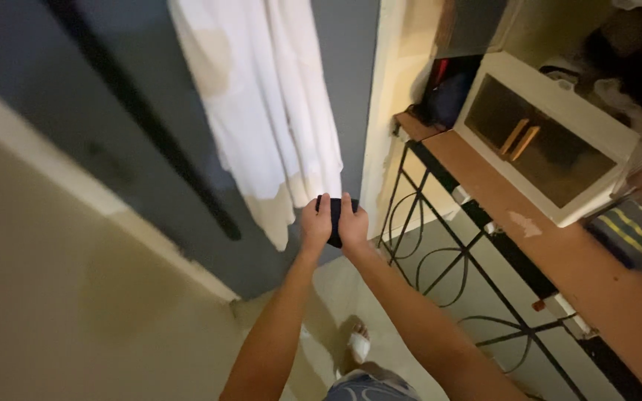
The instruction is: Organizing and putting away folded socks into a plastic storage cabinet.
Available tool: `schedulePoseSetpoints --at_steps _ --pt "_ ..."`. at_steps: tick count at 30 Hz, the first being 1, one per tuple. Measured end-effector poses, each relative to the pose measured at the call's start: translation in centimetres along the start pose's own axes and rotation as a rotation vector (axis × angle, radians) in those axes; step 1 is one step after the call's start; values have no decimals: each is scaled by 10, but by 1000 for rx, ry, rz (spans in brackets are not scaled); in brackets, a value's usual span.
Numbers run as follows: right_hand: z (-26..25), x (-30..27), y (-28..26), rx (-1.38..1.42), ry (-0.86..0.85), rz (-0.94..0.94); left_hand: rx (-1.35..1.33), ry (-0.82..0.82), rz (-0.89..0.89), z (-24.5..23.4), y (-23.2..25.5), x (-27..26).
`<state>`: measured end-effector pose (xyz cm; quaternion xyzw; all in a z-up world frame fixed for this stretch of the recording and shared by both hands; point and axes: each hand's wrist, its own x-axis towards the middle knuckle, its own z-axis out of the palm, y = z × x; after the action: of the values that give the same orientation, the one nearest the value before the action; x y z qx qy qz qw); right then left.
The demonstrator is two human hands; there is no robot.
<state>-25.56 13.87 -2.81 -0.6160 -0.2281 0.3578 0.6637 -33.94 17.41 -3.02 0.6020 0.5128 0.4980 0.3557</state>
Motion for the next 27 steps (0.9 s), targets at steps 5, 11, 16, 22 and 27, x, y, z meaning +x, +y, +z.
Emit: schedulePoseSetpoints --at_steps 5,11,16,22,27 --pt "-10 65 -39 -37 92 -41 7 -139 46 57 29 61" --pt "-57 169 -81 34 283 -133 23 -337 171 148 94 116" --pt "-121 201 -146 -10 521 -336 -62 -537 207 240 138 135" --pt "-220 228 -212 -10 784 -557 -371 -830 470 285 236 116" --pt "-279 239 -254 101 851 -593 -603 -895 480 338 297 115"
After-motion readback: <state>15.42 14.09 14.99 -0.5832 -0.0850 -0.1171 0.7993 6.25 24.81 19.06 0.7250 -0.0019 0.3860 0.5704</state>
